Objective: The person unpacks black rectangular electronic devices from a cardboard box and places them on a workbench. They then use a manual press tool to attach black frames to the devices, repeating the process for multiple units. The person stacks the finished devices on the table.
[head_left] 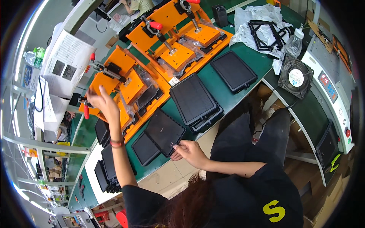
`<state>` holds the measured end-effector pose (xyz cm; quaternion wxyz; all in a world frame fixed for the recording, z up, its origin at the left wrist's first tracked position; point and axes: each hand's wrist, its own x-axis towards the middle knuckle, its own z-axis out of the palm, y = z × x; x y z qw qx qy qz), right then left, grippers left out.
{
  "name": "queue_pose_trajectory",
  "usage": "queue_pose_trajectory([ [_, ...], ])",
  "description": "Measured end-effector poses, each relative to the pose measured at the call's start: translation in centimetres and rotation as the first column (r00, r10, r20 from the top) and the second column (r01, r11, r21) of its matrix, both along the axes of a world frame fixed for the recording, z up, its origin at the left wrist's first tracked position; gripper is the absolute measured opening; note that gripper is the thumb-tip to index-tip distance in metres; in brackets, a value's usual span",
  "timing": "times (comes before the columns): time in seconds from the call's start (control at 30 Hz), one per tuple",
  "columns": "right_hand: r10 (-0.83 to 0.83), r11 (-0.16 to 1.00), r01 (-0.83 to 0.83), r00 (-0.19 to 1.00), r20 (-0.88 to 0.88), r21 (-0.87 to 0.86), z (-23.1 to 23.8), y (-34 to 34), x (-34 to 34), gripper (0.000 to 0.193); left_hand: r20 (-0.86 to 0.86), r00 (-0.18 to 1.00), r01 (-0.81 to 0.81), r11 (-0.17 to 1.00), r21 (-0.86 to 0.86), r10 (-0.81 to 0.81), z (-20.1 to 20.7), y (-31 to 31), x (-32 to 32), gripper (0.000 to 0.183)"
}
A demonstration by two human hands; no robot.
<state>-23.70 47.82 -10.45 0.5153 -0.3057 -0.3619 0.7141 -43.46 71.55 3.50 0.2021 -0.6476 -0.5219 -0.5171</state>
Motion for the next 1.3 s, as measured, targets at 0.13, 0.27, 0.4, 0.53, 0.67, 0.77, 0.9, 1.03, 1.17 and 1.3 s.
queue_pose_trajectory([
  [0.13, 0.038, 0.999, -0.040, 0.999, -0.034, -0.030, -0.2, -1.5, -1.4, 0.025, 0.258, 0.966, 0.052, 0.984, -0.170, -0.007, 7.9, 7.1, -1.8, 0.076],
  [0.27, 0.027, 0.999, -0.028, 0.999, -0.041, -0.029, -0.2, -1.3, -1.2, 0.025, 0.891, 0.304, 0.567, 0.816, 0.115, -0.336, 12.7, 8.8, 0.1, 0.070],
  [0.4, 0.033, 0.999, -0.032, 0.999, 0.022, -0.022, 0.2, -1.6, -0.4, 0.024, 0.558, 0.460, 0.744, 0.643, 0.183, -0.691, 12.8, 6.6, 0.1, 0.046],
  [0.53, -0.004, 1.000, 0.004, 0.999, -0.040, -0.009, 0.1, -1.6, -0.4, 0.023, -0.624, 0.741, -0.044, 0.910, -0.412, -0.247, 6.1, 4.8, 1.7, 0.047],
  [0.67, 0.030, 0.999, -0.031, 0.999, 0.035, 0.035, -0.1, -0.9, 0.1, 0.024, -0.470, 0.833, 0.071, 0.899, -0.433, -0.292, 6.7, 2.9, 4.1, 0.039],
  [0.77, 0.031, 0.992, -0.039, 0.997, 0.066, 0.121, 1.6, -1.2, 0.8, 0.025, -0.705, 0.708, -0.022, 0.996, -0.081, -0.042, 7.1, 0.7, 4.5, 0.021],
  [0.9, -0.051, 0.976, 0.005, 0.976, 0.210, 0.217, 3.5, -2.7, 4.5, 0.025, 0.114, 0.849, 0.515, 0.757, -0.403, -0.517, 2.8, -7.0, 7.9, 0.038],
  [1.03, -0.084, 0.985, 0.049, 0.975, 0.206, 0.167, 3.3, -4.8, 8.4, 0.027, 0.726, 0.659, 0.728, -0.077, -0.682, -0.196, 0.4, -12.0, 7.6, 0.078],
  [1.17, -0.224, 0.962, 0.148, 0.907, 0.357, 0.229, 5.2, -6.9, 11.5, 0.027, 0.735, 0.559, 0.760, -0.116, -0.639, -0.384, 1.3, -14.0, 11.1, 0.071],
  [1.3, -0.208, 0.977, 0.173, 0.906, 0.369, 0.127, 7.4, -7.3, 14.2, 0.029, 0.618, 0.478, 0.727, -0.114, -0.677, -0.625, 2.1, -11.1, 17.7, 0.065],
])
